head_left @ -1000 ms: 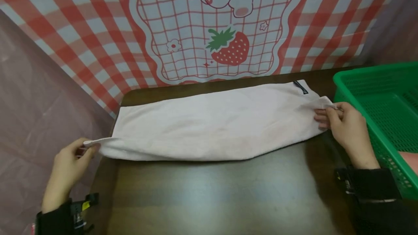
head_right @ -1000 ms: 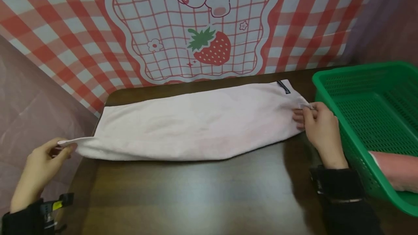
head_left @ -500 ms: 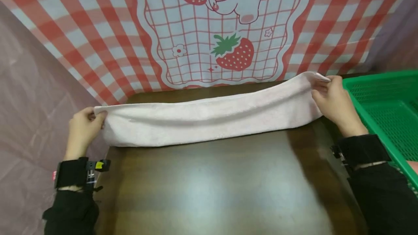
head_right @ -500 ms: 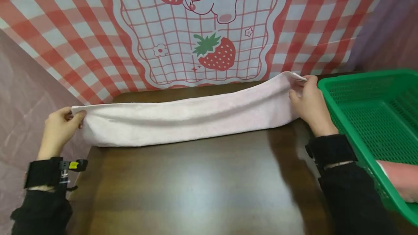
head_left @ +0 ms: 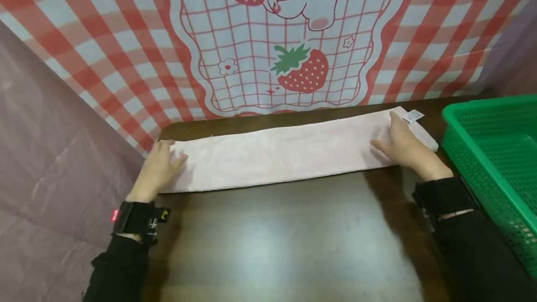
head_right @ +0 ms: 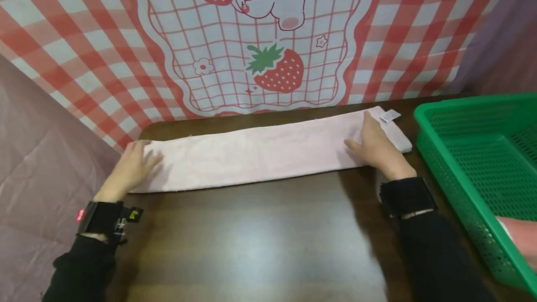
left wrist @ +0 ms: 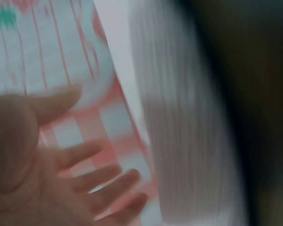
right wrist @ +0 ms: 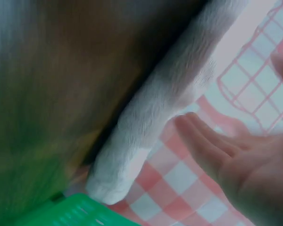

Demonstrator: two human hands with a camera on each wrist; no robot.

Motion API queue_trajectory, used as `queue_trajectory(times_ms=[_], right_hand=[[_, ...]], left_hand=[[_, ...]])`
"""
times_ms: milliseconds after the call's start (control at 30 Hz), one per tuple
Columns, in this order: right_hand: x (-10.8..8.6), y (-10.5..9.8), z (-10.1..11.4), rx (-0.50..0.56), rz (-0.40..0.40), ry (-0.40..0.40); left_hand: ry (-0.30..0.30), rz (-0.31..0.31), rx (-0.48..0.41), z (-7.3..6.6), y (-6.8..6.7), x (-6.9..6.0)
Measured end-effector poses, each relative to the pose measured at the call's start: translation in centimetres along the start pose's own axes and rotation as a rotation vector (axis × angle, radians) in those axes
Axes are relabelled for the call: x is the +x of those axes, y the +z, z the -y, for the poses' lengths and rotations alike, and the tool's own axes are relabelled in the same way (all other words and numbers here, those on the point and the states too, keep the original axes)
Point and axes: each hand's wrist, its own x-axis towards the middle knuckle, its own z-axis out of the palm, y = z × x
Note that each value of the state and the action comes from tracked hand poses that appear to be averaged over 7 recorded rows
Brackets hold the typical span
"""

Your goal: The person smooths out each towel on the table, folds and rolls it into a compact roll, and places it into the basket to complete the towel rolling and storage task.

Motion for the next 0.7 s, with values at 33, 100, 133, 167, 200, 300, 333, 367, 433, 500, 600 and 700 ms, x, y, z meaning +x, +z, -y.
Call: queue_trajectory(times_ms=[33,100,133,167,200,300,333,367,433,500,600,700], right_hand=[[-0.3,0.2,0.2,-0.052,0.019,-0.017],[-0.8,0.5,0.5,-0.144,0.050,-0.049],[-1.0,0.6,0.6,-0.185,0.064,-0.054],[-1.3,0.7,0.6,-0.212,0.082,-0.043],[-1.5,0.8,0.6,-0.227,0.095,-0.025],[-2.2,0.7,0.1,-0.225,0.102,0.068],[-2.5,0.6,-0.1,-0.222,0.094,0.101],[-2.8,0.5,-0.3,-0.219,0.089,0.130],[-3.2,0.3,-0.8,-0.226,0.067,0.168],[-3.4,0.1,-1.2,-0.232,0.044,0.182],[-3.3,-0.3,-1.7,-0.231,0.021,0.157],[-3.1,-0.7,-2.0,-0.205,0.018,0.138]], left_hand=[[0.034,0.053,0.008,-1.0,0.6,-0.1],[0.044,0.186,0.029,-2.7,1.6,-0.4],[0.025,0.245,0.042,-3.2,1.9,-0.5],[-0.004,0.298,0.051,-3.6,2.2,-0.6],[-0.038,0.341,0.060,-3.8,2.3,-0.6],[-0.124,0.393,0.062,-3.7,2.3,-0.6],[-0.139,0.397,0.058,-3.5,2.2,-0.7],[-0.153,0.402,0.052,-3.4,2.1,-0.8],[-0.175,0.410,0.050,-3.0,1.9,-1.1],[-0.199,0.416,0.050,-2.8,1.7,-1.4],[-0.229,0.420,0.057,-2.8,1.4,-1.8],[-0.210,0.417,0.077,-3.0,1.2,-2.0]])
